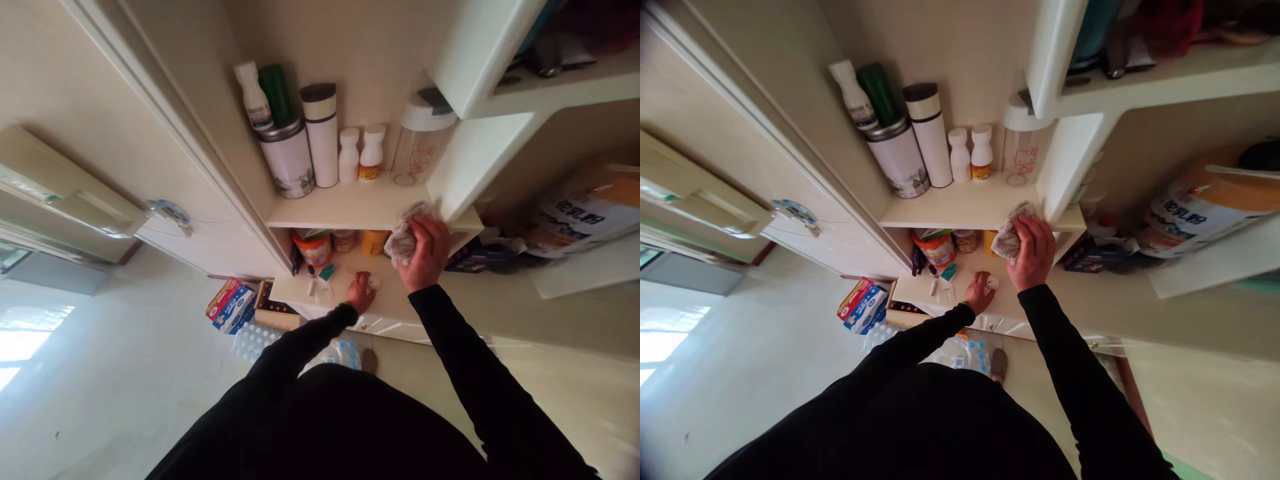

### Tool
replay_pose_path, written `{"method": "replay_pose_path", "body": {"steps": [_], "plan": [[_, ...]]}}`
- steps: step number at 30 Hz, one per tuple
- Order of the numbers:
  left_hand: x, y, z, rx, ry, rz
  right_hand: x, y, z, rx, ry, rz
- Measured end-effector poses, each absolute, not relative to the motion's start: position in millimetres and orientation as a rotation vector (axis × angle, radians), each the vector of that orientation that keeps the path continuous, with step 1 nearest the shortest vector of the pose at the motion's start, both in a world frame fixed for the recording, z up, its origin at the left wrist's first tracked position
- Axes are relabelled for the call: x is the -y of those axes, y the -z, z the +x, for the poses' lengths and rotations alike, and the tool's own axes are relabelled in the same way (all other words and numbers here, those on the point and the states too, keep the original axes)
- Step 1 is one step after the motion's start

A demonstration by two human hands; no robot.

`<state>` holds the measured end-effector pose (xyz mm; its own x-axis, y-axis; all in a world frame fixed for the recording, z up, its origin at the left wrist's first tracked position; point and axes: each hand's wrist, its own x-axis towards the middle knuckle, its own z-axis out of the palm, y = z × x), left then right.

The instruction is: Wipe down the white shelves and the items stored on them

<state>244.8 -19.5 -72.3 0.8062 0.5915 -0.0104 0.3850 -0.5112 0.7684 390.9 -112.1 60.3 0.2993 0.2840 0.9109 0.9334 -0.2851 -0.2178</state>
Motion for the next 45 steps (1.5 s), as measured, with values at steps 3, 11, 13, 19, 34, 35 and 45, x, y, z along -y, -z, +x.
{"method": "replay_pose_path", "body": {"steps": [3,11,13,19,34,35,45], "plan": [[21.9,70.4,240.5,-0.722,-0.355,2.115,111.3,-60.9,390.1,1.111,1.066,-1.712],[36.1,25.3,198.1,-0.659,-0.514,1.980,112.3,-61.8,391.7,1.122,0.973,-1.711],[32.9,-3.8,178.7,-0.604,-0.605,1.965,112.0,-65.9,389.7,1.122,1.008,-1.691],[-32.3,-128.8,174.5,-0.448,-1.053,1.989,110.7,-74.3,382.7,1.124,1.084,-1.621],[-111.9,-214.1,299.0,-0.774,-0.812,2.273,122.3,-86.8,380.7,1.189,0.888,-1.694],[-110.8,-215.4,300.3,-0.786,-0.801,2.282,121.8,-86.3,380.7,1.181,0.876,-1.693],[-109.9,-214.2,310.5,-0.780,-0.750,2.322,123.8,-85.5,380.3,1.179,0.856,-1.679]]}}
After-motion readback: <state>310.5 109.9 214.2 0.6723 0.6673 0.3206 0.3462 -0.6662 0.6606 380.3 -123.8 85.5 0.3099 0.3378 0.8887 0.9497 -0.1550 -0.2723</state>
